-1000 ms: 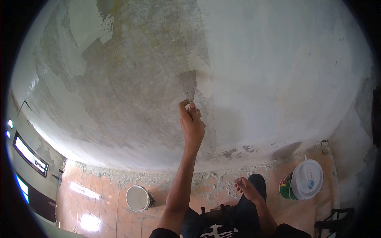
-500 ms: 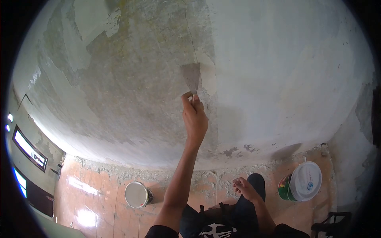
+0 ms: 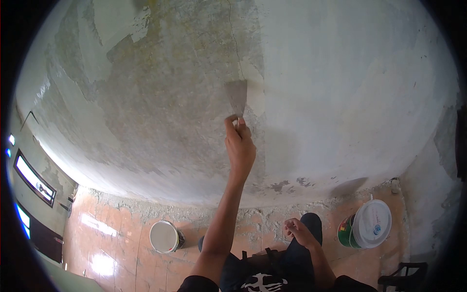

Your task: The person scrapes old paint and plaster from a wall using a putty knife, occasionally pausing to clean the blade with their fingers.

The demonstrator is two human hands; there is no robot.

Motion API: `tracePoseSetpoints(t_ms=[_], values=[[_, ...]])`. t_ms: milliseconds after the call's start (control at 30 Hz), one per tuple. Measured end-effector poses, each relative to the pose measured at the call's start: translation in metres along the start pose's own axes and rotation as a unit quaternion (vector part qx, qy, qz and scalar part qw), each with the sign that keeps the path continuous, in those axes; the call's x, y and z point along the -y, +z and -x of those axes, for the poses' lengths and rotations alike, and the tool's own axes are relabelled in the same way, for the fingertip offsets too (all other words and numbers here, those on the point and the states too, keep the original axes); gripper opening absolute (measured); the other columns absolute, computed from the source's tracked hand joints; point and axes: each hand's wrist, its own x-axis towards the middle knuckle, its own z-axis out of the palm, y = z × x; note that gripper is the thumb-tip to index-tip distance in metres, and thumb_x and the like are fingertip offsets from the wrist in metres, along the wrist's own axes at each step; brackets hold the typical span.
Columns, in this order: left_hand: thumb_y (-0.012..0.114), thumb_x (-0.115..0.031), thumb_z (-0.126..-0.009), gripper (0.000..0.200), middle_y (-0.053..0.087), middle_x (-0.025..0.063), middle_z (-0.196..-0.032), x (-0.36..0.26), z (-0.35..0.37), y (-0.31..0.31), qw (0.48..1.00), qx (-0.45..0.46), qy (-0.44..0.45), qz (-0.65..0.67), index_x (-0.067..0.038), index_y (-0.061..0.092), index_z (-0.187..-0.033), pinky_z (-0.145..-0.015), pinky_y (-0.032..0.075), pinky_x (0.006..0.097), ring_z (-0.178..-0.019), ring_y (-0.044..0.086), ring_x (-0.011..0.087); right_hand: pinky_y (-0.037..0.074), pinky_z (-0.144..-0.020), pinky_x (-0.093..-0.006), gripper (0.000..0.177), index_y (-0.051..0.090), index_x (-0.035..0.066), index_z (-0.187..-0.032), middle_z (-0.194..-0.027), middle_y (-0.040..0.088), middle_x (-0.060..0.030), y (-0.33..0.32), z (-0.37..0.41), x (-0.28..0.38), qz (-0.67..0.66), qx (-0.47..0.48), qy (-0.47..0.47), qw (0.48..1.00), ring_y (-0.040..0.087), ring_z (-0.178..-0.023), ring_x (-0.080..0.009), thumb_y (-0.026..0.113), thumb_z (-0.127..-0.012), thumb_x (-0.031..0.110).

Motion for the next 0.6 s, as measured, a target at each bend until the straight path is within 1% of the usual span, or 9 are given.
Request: tracePoseSetpoints(t_ms=[33,167,233,267,333,400,467,533,600], values=[[0.042,-0.013,-0.102,0.016,0.041,0.0035,-0.058,-0.002,-0.002,0.000,1.000,-0.007,0.013,0.008,0.001,0.045,-0.109,-0.047,0.031,0.0303,-0.051,0.034,0.0116,0.049,-0.074,-0.0292,0.033,0.053,0.000,-0.111,-0.097,0.060,-0.0079,0.000,0.000,0.002,0.001,0.001,-0.003,1.000,0.058,-0.081,-0.0144,0.054,-0.098,0.030],[0.042,-0.012,-0.102,0.016,0.041,0.0036,-0.058,0.002,0.004,0.001,1.000,0.003,0.017,-0.012,0.001,0.045,-0.109,-0.047,0.031,0.0301,-0.051,0.034,0.0115,0.049,-0.073,-0.0287,0.033,0.053,0.000,-0.112,-0.097,0.060,-0.0078,0.000,0.001,0.005,0.002,0.003,-0.002,1.000,0.058,-0.080,-0.0141,0.055,-0.098,0.030],[0.042,-0.012,-0.102,0.016,0.041,0.0039,-0.057,0.005,0.006,0.000,1.000,0.003,-0.009,-0.018,0.001,0.045,-0.110,-0.048,0.031,0.0305,-0.052,0.034,0.0117,0.049,-0.073,-0.0286,0.033,0.053,0.000,-0.111,-0.097,0.059,-0.0076,0.002,0.000,0.006,-0.005,0.003,-0.005,1.000,0.058,-0.080,-0.0139,0.055,-0.098,0.030],[0.042,-0.012,-0.102,0.016,0.041,0.0039,-0.057,0.006,0.002,0.000,1.000,0.003,-0.008,-0.018,0.001,0.045,-0.110,-0.048,0.031,0.0305,-0.052,0.034,0.0117,0.049,-0.073,-0.0284,0.033,0.053,0.000,-0.111,-0.097,0.059,-0.0074,0.002,0.001,0.006,-0.010,0.002,-0.003,1.000,0.057,-0.079,-0.0138,0.055,-0.098,0.030],[0.040,-0.022,-0.103,0.025,0.047,0.0029,-0.065,0.008,-0.004,-0.003,0.999,0.002,0.041,-0.022,0.000,0.047,-0.114,-0.038,0.036,0.0267,-0.044,0.039,0.0074,0.049,-0.073,-0.0283,0.033,0.053,0.000,-0.110,-0.096,0.059,-0.0072,0.001,0.000,0.012,0.010,0.004,0.001,1.000,0.057,-0.079,-0.0135,0.054,-0.098,0.031],[0.041,-0.022,-0.103,0.025,0.047,0.0029,-0.065,0.016,0.001,-0.003,0.999,0.006,0.042,-0.032,0.000,0.047,-0.114,-0.038,0.037,0.0268,-0.045,0.039,0.0073,0.049,-0.072,-0.0282,0.033,0.054,0.001,-0.110,-0.095,0.059,-0.0070,0.001,0.004,0.012,0.032,0.007,0.006,0.999,0.057,-0.079,-0.0132,0.054,-0.099,0.032],[0.041,-0.022,-0.103,0.025,0.047,0.0029,-0.065,0.018,0.002,-0.002,0.998,0.007,0.053,-0.039,-0.001,0.047,-0.114,-0.039,0.037,0.0270,-0.045,0.039,0.0073,0.048,-0.072,-0.0280,0.034,0.054,0.001,-0.109,-0.094,0.060,-0.0070,0.001,0.003,0.012,0.003,-0.004,-0.002,1.000,0.057,-0.078,-0.0126,0.054,-0.099,0.033],[0.042,-0.022,-0.103,0.024,0.047,0.0024,-0.065,0.021,0.003,-0.002,0.999,-0.002,0.028,-0.040,-0.001,0.047,-0.113,-0.039,0.037,0.0272,-0.046,0.040,0.0073,0.048,-0.072,-0.0279,0.034,0.054,0.000,-0.109,-0.093,0.060,-0.0069,0.000,0.000,0.006,0.010,-0.005,-0.006,1.000,0.057,-0.077,-0.0127,0.054,-0.099,0.033],[0.042,-0.022,-0.103,0.024,0.047,0.0024,-0.065,0.009,-0.005,-0.005,0.999,-0.001,0.034,-0.043,-0.001,0.048,-0.113,-0.040,0.037,0.0273,-0.046,0.040,0.0073,0.048,-0.071,-0.0278,0.035,0.054,0.000,-0.109,-0.092,0.060,-0.0068,0.000,0.000,0.005,0.018,-0.006,-0.003,1.000,0.057,-0.077,-0.0127,0.054,-0.099,0.033]])
